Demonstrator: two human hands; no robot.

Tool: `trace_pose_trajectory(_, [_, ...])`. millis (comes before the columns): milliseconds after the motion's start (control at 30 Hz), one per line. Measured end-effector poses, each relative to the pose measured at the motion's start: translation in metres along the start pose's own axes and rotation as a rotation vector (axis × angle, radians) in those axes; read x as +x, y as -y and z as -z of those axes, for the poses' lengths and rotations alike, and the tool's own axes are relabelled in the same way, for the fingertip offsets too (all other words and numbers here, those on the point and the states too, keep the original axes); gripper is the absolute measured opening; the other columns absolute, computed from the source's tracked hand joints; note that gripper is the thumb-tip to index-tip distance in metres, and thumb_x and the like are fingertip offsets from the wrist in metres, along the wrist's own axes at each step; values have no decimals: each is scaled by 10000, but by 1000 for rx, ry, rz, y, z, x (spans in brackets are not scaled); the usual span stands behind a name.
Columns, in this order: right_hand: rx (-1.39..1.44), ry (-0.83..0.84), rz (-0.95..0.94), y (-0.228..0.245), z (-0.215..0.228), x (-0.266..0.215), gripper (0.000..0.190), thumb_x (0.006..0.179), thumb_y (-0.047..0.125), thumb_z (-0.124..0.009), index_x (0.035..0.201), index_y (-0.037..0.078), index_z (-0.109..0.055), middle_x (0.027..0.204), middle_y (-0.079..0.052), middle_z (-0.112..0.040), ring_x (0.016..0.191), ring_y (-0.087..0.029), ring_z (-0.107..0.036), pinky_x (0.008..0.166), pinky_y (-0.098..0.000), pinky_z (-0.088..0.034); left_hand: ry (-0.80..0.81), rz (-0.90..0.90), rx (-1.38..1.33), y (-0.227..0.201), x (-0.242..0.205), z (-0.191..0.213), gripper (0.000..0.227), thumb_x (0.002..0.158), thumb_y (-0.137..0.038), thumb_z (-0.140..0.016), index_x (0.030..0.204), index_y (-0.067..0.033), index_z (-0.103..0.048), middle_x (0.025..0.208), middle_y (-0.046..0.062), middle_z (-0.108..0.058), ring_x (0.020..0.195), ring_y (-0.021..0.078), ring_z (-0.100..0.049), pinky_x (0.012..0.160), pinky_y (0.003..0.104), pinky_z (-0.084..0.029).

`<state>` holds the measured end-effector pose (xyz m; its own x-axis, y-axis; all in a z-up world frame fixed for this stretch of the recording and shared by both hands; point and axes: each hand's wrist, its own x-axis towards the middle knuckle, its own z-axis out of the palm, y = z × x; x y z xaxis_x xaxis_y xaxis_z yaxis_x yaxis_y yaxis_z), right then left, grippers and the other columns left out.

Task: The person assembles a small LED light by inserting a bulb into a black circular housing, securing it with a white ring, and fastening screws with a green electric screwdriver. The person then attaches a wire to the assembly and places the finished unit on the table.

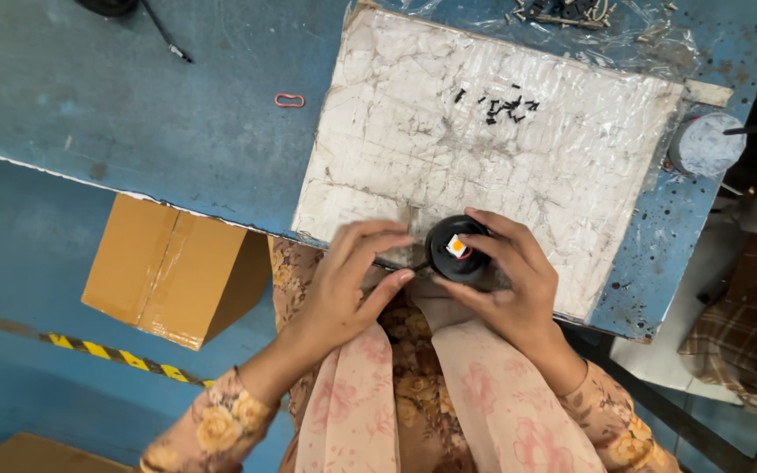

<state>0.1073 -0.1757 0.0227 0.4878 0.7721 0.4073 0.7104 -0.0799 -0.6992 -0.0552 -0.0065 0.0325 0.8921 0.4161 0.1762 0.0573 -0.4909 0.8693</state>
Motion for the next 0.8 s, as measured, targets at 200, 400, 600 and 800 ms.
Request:
trace_pose_trajectory(200, [61, 59, 167, 42, 13, 4, 511, 686, 189, -962, 1083, 3, -701, 1267, -196, -653, 1158, -310, -697, 970, -379, -611, 50, 5, -360, 6, -30, -14, 410, 854, 17, -641, 1263, -8, -615, 1166, 144, -653, 1070, 261, -677, 944, 344, -538])
trace_pose_trajectory(400, [87, 61, 106, 56, 19, 1, 525, 674, 184, -956, 1092, -7, -703, 1269, -196, -655, 1171, -304, -696, 978, -372, -607, -102, 3, -562, 15, -45, -42, 199, 879, 96, -625, 1054, 10, -665, 990, 92, -565, 905, 177, -581, 813, 286, -477])
trace_pose_trajectory(600, [61, 42, 114, 60, 19, -1, 523, 672, 186, -964, 1084, -2, -702, 1268, -200, -653, 1164, -304, -699, 972, -364, -610, -133, -5, -584, 21, -49, -55, 186, 887, 117, -636, 1039, 19, -680, 982, 79, -548, 905, 178, -555, 801, 277, -451])
trace_pose_trajectory(800, [43, 35, 129, 53, 11, -1, 545, 651, 204, -969, 1077, -3, -699, 1268, -205, -653, 1168, -314, -693, 982, -381, -600, -115, 20, -596, 31, -49, -58, 151, 906, 100, -605, 1014, 3, -645, 1019, 79, -525, 934, 185, -548, 825, 276, -454])
